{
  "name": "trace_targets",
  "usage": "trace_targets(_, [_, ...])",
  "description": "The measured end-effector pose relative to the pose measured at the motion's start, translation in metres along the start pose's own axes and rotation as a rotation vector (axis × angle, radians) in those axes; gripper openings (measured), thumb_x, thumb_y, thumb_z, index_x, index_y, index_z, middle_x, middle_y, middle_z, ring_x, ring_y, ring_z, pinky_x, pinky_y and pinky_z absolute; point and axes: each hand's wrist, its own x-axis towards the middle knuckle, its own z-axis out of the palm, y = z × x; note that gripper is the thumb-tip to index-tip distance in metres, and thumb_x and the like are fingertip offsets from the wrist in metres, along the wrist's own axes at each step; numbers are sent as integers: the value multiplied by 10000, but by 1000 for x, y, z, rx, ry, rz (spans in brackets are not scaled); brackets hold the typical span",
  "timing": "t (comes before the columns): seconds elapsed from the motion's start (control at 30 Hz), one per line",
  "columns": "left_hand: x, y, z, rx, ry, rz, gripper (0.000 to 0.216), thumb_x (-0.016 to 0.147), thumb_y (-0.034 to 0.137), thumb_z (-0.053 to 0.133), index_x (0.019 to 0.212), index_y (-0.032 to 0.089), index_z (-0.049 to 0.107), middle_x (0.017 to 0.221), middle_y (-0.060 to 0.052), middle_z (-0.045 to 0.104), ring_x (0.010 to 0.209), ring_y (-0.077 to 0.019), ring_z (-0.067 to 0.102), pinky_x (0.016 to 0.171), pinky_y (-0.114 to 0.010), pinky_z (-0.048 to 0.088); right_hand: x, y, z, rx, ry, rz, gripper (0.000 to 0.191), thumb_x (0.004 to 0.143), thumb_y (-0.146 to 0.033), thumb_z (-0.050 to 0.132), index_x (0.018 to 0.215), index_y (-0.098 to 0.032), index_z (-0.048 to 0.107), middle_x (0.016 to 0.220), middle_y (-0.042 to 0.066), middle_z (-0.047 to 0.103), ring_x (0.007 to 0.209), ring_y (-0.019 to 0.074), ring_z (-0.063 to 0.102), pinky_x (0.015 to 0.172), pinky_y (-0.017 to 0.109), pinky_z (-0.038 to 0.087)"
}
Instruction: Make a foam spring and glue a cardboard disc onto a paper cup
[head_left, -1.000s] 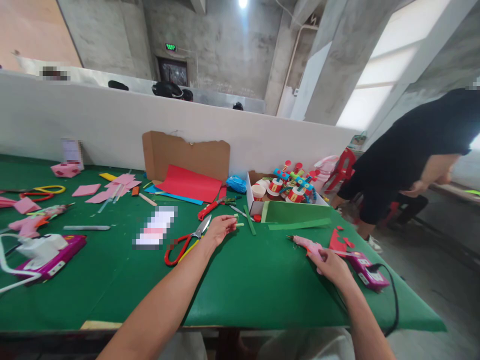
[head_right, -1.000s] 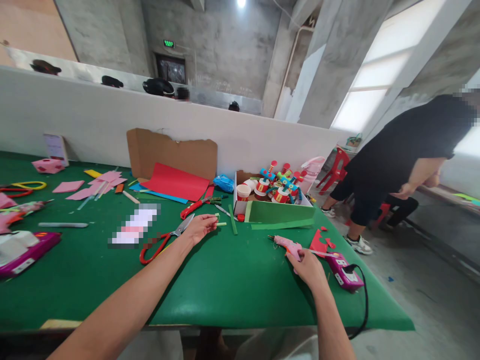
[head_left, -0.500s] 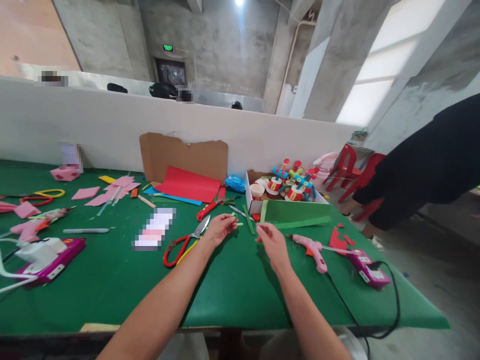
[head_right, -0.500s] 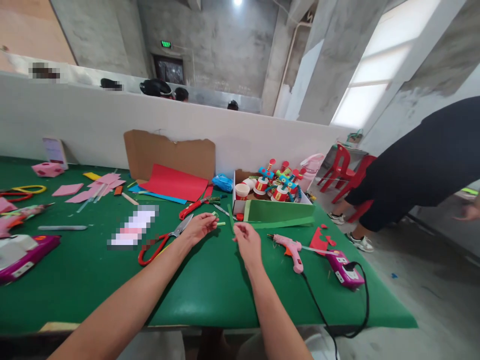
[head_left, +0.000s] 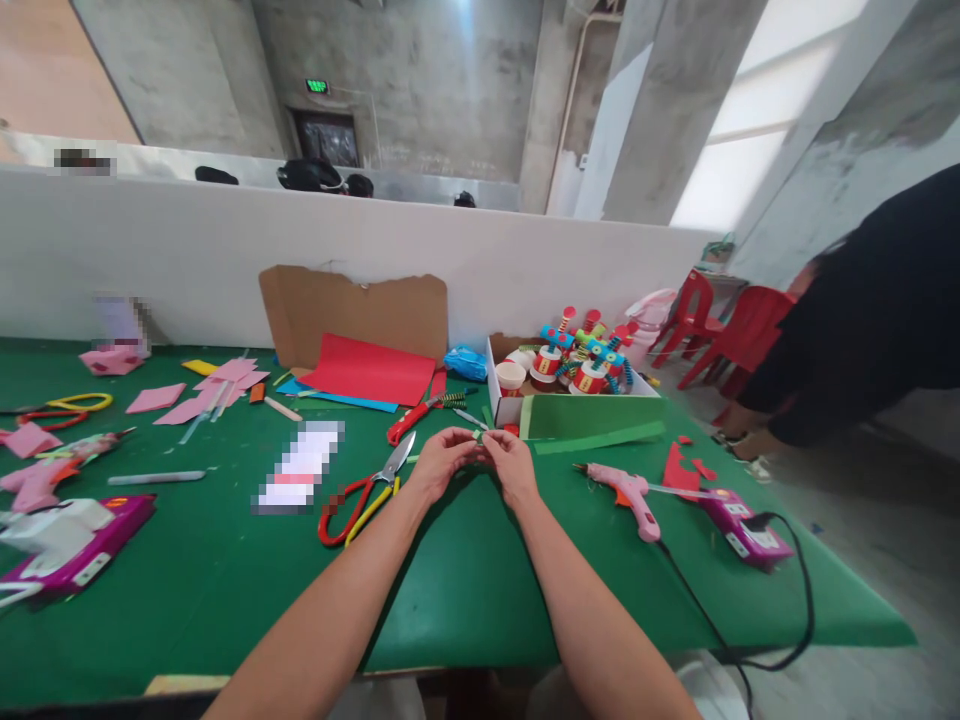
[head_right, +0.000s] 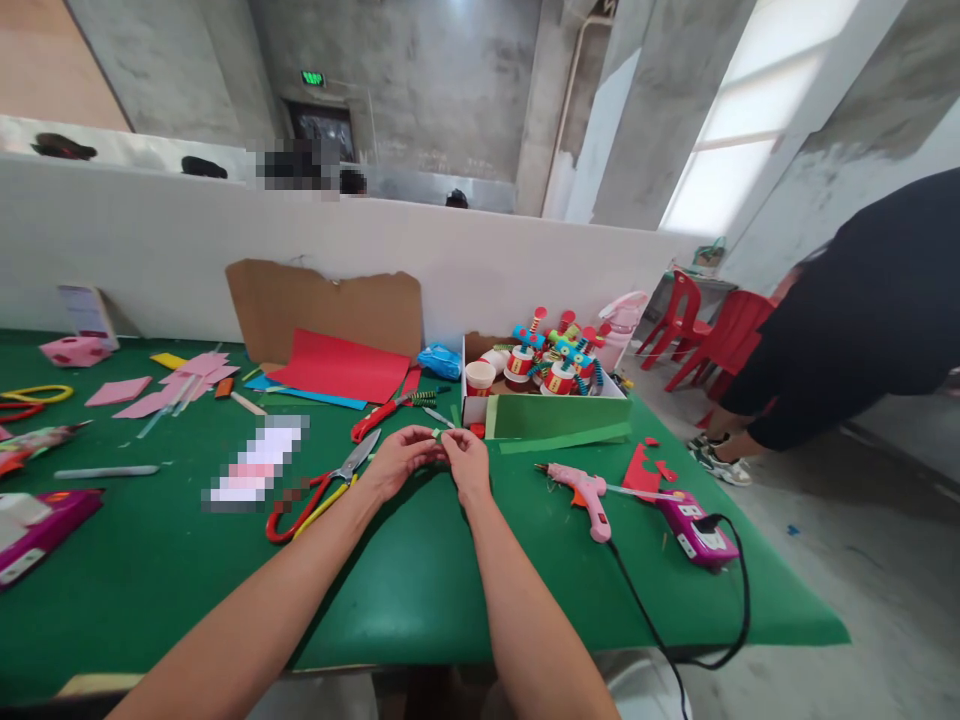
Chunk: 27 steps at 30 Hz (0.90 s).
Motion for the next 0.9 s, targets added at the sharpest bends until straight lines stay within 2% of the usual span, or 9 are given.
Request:
trace_targets(0.13, [-2, 7, -2, 88, -49, 82, 378, 517, 211, 818, 859, 148, 670, 836, -26, 679, 707, -113, 611, 629, -223, 466, -1, -8, -9, -23, -57, 35, 355, 521, -389, 812, 740, -188, 619, 622, -10, 674, 604, 164, 664, 658, 311, 562])
trace_targets(0.3, [-3, 6, -3, 202, -58, 78, 246, 543, 221, 782, 754, 129, 695, 731, -28, 676, 666, -114, 586, 660, -242, 458, -7, -10, -11, -33, -138, 66, 315, 532, -347, 813, 747, -171, 663, 627, -3, 686, 595, 145, 658, 681, 299, 561])
trace_targets(0.57, [-3, 4, -3, 228, -45, 95, 262, 524, 227, 771, 757, 133, 695, 720, -32, 680, 663, -126, 588, 675, -258, 461, -6, -10, -9, 74, -151, 146, 221, 571, -240, 776, 754, -148, 693, 632, 25, 699, 600, 134, 667, 715, 286, 563])
trace_targets(0.77, [-4, 3, -2, 259, -52, 100, 289, 513, 251, 792, 750, 137, 673, 694, -19, 661, 656, -125, 586, 651, -252, 467, -7, -7, -10, -1, -155, 87, 233, 579, -225, 754, 790, -156, 681, 656, 13, 700, 603, 125, 662, 718, 287, 562])
trace_targets(0.9, [-1, -1, -2, 262, -36, 85, 343, 497, 284, 822, 756, 133, 655, 665, -7, 648, 610, -108, 576, 610, -235, 455, -5, -5, -10, -51, -133, 38, 288, 554, -217, 759, 800, -186, 612, 630, -28, 675, 576, 130, 657, 652, 292, 569])
